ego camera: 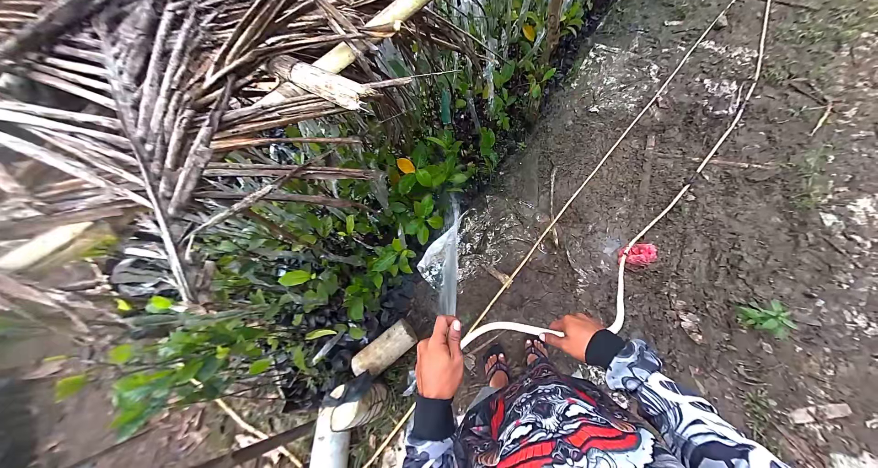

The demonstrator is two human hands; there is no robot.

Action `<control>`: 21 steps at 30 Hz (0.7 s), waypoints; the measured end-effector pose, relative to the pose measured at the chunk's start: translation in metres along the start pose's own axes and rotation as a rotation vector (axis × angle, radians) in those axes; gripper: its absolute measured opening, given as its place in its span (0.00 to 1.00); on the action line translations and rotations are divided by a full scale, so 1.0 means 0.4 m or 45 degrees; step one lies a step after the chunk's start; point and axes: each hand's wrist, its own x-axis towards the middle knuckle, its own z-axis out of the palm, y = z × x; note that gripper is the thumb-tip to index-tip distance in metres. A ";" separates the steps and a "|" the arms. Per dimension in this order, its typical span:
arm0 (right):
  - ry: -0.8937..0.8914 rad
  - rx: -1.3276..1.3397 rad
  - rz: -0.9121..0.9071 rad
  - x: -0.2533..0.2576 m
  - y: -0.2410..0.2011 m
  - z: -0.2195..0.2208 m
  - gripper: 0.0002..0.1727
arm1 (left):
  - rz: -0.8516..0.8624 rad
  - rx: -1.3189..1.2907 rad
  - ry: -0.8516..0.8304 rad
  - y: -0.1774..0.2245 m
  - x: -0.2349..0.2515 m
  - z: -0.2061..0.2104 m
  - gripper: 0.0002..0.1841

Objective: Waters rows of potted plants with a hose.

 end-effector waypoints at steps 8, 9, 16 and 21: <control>-0.008 -0.039 0.011 -0.001 -0.005 0.011 0.35 | -0.070 -0.030 -0.089 -0.024 0.005 -0.006 0.19; -0.003 -0.036 0.009 -0.001 -0.005 0.014 0.35 | -0.077 -0.022 -0.103 -0.025 0.006 -0.009 0.19; 0.003 -0.021 0.012 -0.001 -0.019 0.020 0.33 | -0.086 0.012 -0.145 -0.011 0.019 -0.026 0.19; 0.023 -0.009 0.016 -0.003 -0.026 0.011 0.34 | -0.017 0.015 -0.188 -0.004 0.031 -0.026 0.20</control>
